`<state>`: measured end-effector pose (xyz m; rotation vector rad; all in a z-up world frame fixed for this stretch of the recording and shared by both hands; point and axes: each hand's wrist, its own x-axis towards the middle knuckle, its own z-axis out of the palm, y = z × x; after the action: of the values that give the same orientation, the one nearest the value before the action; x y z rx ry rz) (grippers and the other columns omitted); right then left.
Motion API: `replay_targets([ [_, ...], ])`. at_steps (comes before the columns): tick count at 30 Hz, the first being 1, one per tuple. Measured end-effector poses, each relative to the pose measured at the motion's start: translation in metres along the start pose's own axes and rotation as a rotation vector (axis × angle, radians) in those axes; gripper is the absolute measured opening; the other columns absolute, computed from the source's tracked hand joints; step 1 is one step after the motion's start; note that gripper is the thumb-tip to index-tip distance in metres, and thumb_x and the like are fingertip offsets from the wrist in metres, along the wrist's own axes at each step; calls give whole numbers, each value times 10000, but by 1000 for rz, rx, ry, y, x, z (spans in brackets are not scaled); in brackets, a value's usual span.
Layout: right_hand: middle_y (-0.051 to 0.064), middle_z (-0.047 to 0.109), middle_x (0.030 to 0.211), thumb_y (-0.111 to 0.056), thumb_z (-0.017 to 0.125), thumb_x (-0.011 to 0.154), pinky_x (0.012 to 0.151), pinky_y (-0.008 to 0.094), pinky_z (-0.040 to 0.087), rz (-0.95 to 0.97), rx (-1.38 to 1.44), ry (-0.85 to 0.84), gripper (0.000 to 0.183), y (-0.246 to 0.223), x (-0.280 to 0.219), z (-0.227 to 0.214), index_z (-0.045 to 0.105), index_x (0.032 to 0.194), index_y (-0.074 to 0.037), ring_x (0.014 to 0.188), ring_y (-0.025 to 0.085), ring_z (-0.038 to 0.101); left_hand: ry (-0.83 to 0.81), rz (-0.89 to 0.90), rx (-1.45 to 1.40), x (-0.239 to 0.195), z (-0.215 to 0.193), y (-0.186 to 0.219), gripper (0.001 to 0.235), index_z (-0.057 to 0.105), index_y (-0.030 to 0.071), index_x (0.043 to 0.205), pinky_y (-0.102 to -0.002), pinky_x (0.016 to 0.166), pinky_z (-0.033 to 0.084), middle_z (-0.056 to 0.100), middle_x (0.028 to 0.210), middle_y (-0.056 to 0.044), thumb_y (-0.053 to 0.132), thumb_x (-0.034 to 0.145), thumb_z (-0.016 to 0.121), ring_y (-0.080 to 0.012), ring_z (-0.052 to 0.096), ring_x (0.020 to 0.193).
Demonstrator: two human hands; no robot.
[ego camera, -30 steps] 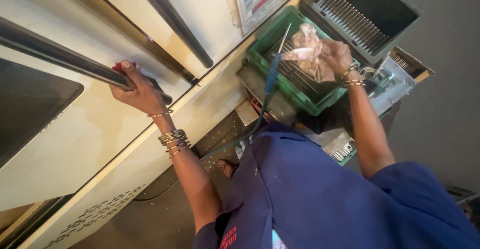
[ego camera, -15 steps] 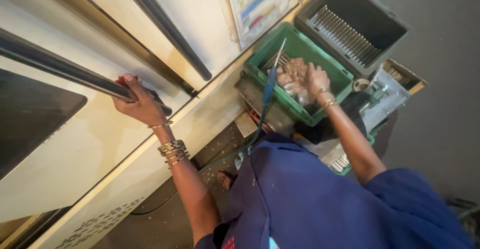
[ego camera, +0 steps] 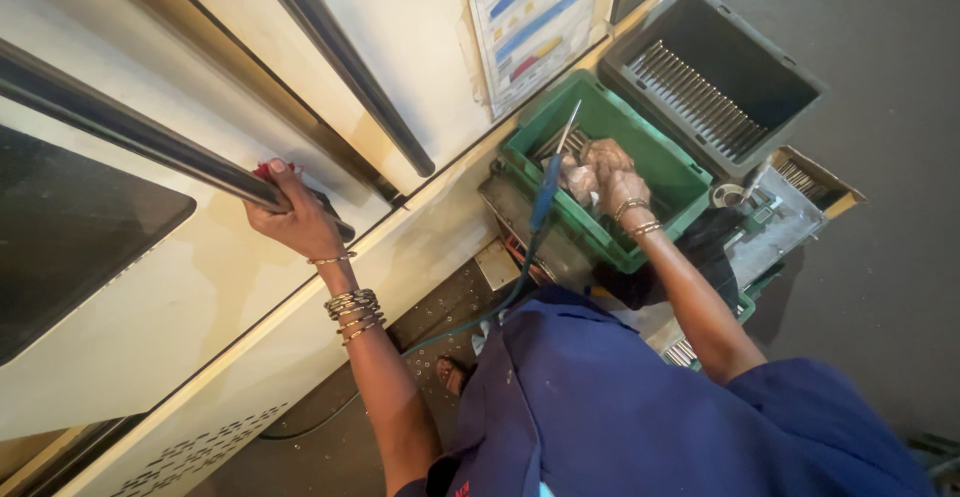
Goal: The person opens the door of a large industrial machine and repeatedly inserts small metal rods into a rotating component inside. They retrieve the rods from a green bin, wipe them with a cloth, and place them into the machine one at a time.
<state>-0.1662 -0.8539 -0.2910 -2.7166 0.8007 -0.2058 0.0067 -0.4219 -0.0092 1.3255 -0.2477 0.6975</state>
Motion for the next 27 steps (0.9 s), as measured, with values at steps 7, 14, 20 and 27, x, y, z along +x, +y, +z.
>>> replay_targets([
  [7,238,728,1060,-395,790,860,847,500,573,259,73,-97,430,10,-5,-4,675,1159,-109,1005,423,698,3,-19,0,0,1,2,248,553,-11,997,-307,790,602,623,889,-56,190,1057,685,-121,609,783],
  [14,182,735,1112,-506,869,729,890,485,573,265,24,-209,449,14,-3,-15,787,1019,-174,1068,374,701,10,-26,-26,-1,2,1,227,573,-25,1020,-307,811,598,645,915,-67,170,1053,686,-132,633,815],
  [20,190,721,1145,-496,873,722,896,477,562,285,-40,-298,536,11,0,-30,745,1110,-149,1095,377,684,19,-21,-42,-1,2,-1,229,577,-24,1024,-275,787,579,661,908,-68,168,1037,701,-128,654,818],
  [27,145,756,1035,-374,809,759,797,439,589,66,-254,-33,377,2,-3,-15,757,1067,-164,989,337,724,29,3,56,-1,2,2,240,601,-26,1010,-270,743,566,670,881,-66,190,1041,700,-125,650,784],
])
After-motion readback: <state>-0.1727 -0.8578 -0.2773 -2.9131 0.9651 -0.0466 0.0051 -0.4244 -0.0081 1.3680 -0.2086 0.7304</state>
